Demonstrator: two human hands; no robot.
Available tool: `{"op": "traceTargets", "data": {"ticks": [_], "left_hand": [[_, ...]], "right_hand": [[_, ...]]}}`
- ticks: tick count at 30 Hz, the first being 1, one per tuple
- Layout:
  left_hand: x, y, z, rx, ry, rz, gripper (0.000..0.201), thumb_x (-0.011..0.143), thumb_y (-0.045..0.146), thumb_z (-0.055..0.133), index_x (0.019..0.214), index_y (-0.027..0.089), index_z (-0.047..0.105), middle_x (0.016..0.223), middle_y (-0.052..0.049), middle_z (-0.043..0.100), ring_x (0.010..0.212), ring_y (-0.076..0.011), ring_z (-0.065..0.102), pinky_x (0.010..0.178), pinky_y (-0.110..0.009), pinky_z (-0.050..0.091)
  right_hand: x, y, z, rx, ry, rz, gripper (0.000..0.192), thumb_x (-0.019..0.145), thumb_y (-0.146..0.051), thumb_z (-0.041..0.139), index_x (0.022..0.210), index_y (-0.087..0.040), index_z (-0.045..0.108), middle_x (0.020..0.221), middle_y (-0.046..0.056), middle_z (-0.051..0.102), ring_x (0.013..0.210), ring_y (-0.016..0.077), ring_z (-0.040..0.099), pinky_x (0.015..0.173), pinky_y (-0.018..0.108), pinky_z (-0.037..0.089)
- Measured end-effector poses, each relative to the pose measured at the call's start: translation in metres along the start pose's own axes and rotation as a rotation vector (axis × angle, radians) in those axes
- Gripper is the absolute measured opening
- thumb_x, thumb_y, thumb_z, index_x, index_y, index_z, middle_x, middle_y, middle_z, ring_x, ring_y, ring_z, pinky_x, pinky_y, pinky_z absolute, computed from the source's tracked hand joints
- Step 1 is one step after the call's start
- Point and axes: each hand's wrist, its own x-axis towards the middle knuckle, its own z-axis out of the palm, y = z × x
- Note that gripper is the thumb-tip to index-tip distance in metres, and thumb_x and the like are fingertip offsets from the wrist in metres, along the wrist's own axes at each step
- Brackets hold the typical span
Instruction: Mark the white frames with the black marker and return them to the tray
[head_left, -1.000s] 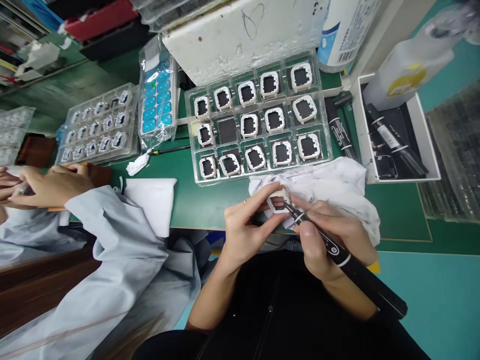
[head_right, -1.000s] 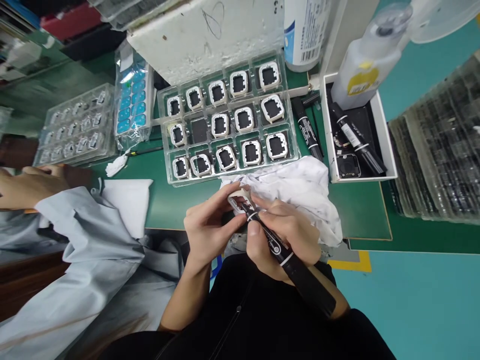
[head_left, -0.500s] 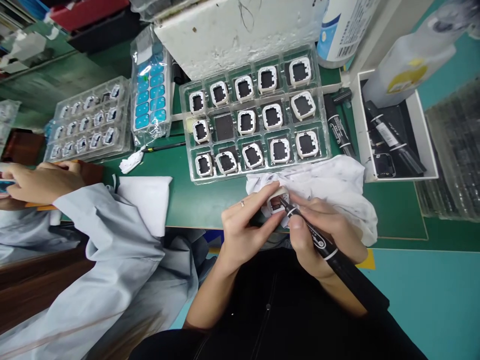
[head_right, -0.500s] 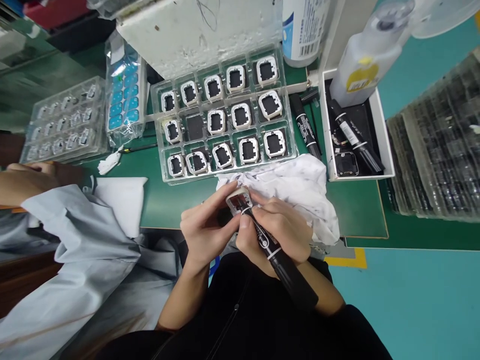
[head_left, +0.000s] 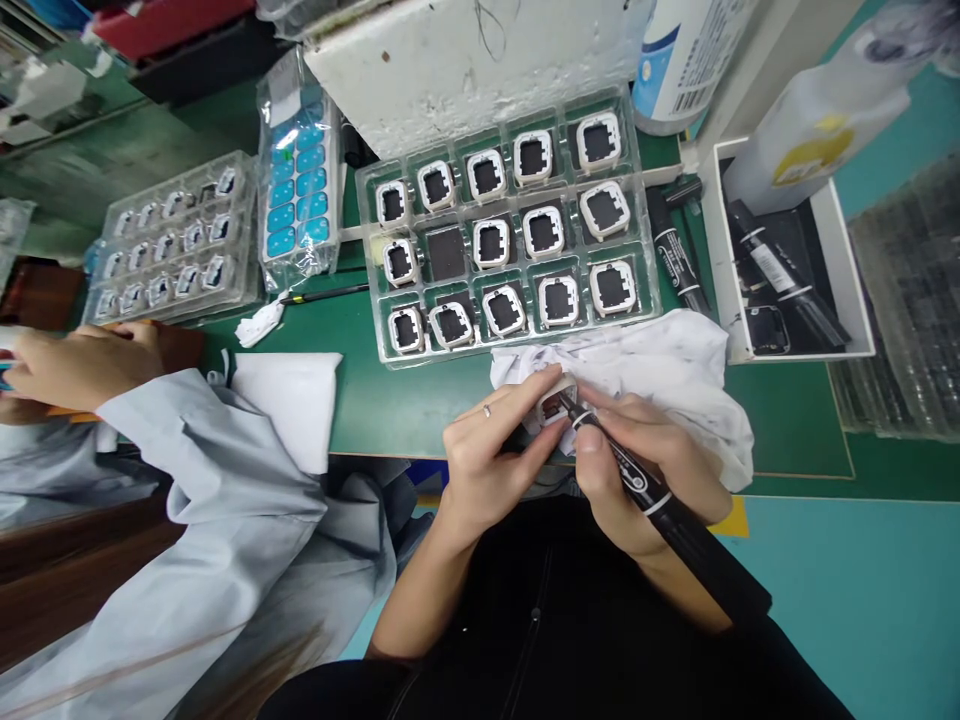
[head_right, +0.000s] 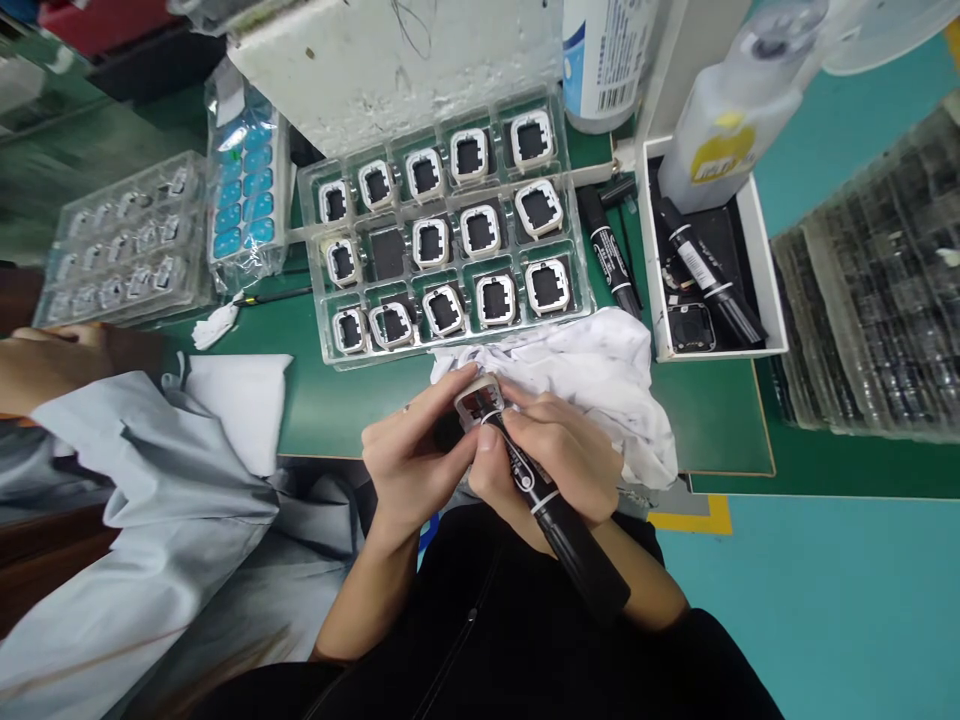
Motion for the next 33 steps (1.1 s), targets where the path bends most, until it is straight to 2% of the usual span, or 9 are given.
{"op": "traceTargets", "data": {"ticks": [4,10,15,20,22,25,29,33], "left_hand": [[-0.001,0.001,0.000,0.016,-0.013,-0.004,0.053,0.110,0.017,0.089,0.161,0.030,0.083,0.123,-0.005,0.097,0.103,-0.0199,0.094,0.098,-0.028,0.077],[-0.002,0.004,0.001,0.039,0.010,-0.092,0.037,0.111,0.024,0.090,0.148,0.028,0.090,0.114,-0.005,0.097,0.092,-0.0198,0.093,0.088,-0.030,0.079],[-0.003,0.000,0.000,-0.036,0.010,-0.168,0.036,0.108,0.029,0.096,0.143,0.026,0.091,0.120,-0.006,0.097,0.097,-0.0207,0.095,0.095,-0.028,0.080],[-0.004,-0.003,-0.003,-0.092,0.000,-0.195,0.047,0.104,0.038,0.101,0.148,0.025,0.090,0.126,-0.007,0.097,0.098,-0.0217,0.097,0.096,-0.028,0.081],[-0.005,-0.004,-0.004,-0.105,0.004,-0.180,0.053,0.102,0.038,0.103,0.152,0.026,0.089,0.128,-0.007,0.097,0.099,-0.0224,0.097,0.096,-0.027,0.081],[-0.005,-0.003,-0.004,-0.146,0.012,-0.145,0.063,0.100,0.037,0.106,0.159,0.029,0.086,0.134,-0.007,0.096,0.102,-0.0237,0.098,0.096,-0.026,0.081],[-0.006,0.000,-0.005,-0.130,0.000,-0.132,0.068,0.099,0.040,0.107,0.162,0.029,0.084,0.126,-0.006,0.098,0.101,-0.0263,0.098,0.091,-0.028,0.083],[-0.006,0.002,-0.006,-0.070,-0.004,-0.127,0.066,0.099,0.044,0.107,0.159,0.028,0.085,0.118,-0.005,0.098,0.094,-0.0260,0.098,0.084,-0.028,0.083]], "right_hand": [[-0.001,0.000,-0.001,0.002,-0.015,0.014,0.024,0.102,-0.012,0.089,0.123,-0.024,0.084,0.105,0.005,0.094,0.096,0.0298,0.097,0.077,0.034,0.083],[-0.002,-0.003,-0.003,-0.015,-0.071,0.133,0.019,0.105,-0.016,0.088,0.118,-0.028,0.082,0.113,0.004,0.095,0.094,0.0288,0.096,0.087,0.040,0.085],[-0.002,-0.003,-0.003,0.029,-0.065,0.133,0.020,0.106,-0.016,0.086,0.119,-0.031,0.081,0.109,0.002,0.095,0.094,0.0297,0.096,0.085,0.041,0.085],[-0.010,0.000,-0.004,0.141,-0.020,0.167,0.019,0.108,-0.021,0.083,0.123,-0.033,0.080,0.102,-0.001,0.094,0.103,0.0328,0.097,0.083,0.046,0.086],[-0.015,0.003,-0.005,0.160,-0.063,0.151,0.023,0.108,-0.022,0.083,0.128,-0.034,0.079,0.102,-0.002,0.093,0.105,0.0322,0.096,0.086,0.047,0.086],[-0.018,0.005,-0.009,0.189,-0.138,0.150,0.019,0.110,-0.021,0.081,0.124,-0.034,0.079,0.101,-0.001,0.091,0.107,0.0308,0.096,0.089,0.047,0.086],[-0.012,0.001,-0.018,0.211,-0.137,0.178,0.023,0.107,-0.018,0.083,0.123,-0.034,0.080,0.095,-0.003,0.089,0.102,0.0316,0.096,0.091,0.050,0.086],[-0.002,-0.004,-0.026,0.167,-0.363,0.282,0.019,0.107,-0.015,0.084,0.114,-0.032,0.084,0.103,0.002,0.091,0.113,0.0340,0.096,0.092,0.045,0.085]]}}
